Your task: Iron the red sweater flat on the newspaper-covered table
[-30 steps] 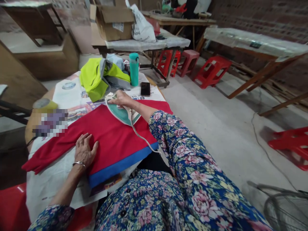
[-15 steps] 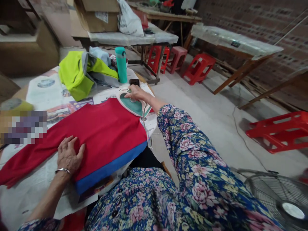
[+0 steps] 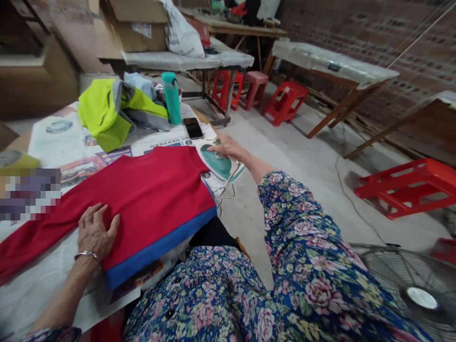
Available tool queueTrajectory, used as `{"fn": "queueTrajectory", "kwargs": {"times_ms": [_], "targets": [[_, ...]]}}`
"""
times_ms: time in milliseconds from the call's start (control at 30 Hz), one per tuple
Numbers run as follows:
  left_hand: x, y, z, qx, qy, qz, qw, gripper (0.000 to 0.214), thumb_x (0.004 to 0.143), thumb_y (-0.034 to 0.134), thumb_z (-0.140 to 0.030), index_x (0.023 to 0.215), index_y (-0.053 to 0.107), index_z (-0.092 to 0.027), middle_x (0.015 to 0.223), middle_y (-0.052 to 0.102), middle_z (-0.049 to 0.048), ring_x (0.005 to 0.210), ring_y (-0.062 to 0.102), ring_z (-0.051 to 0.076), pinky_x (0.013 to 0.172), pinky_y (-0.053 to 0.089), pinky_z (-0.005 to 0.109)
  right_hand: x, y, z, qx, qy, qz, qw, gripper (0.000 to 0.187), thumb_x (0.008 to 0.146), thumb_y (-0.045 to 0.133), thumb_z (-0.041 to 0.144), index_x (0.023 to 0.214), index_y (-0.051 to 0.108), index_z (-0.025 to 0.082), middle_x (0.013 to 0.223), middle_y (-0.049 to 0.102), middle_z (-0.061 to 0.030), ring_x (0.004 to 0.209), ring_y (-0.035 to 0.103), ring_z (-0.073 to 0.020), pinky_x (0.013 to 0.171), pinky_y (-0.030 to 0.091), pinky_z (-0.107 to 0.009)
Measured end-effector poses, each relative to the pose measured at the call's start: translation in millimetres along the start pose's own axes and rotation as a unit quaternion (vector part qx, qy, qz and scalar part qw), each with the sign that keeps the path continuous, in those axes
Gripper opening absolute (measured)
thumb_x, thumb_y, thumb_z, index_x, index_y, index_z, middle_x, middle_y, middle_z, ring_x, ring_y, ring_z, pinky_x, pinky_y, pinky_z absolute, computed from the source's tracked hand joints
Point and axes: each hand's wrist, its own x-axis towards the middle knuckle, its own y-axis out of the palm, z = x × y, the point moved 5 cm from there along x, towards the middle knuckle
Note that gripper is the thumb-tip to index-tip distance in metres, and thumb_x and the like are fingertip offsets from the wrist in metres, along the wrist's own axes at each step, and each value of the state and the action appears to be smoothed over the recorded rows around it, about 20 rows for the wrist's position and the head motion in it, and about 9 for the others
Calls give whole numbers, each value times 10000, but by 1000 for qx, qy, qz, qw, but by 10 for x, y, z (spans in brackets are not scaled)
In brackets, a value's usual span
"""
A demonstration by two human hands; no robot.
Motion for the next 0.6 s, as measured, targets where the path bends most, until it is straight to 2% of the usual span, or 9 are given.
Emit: {"fn": "queueTrajectory", "kwargs": {"times_ms": [133,267,400,600], "targets": [[4,-7,4,-2,-6,-6,1000,512,960,546,-493,1370,662,-208,1430,712,222,1483,581,437,1315,380,698,-127,94,144,-3,-40,23,999,211,923,824,367,1023,761,192,851,740,-54,809,687,-240,763,562,-358],[5,-7,5,-5,-11,6,1000,534,959,537,-495,1374,660,-183,1472,682,251,1492,571,458,1318,360,719,-113,176,247,-33,-78,41,996,178,912,833,342,957,744,196,1006,786,-91,960,717,-263,859,562,-356],[14,-11,4,-8,-18,13,1000,545,966,529,-519,1368,664,-176,1481,673,260,1502,565,457,1330,344,711,-47,127,128,-66,-47,13,997,178,929,808,311,1046,767,183,1107,811,-132,1087,734,-306,930,563,-373],[45,-38,-35,-16,-14,25,999,559,945,556,-506,1382,667,-176,1478,672,259,1485,566,477,1326,334,749,-167,-62,-59,-116,-39,-47,991,373,934,788,343,1256,757,155,1261,784,-200,1214,708,-376,1014,562,-469]]}}
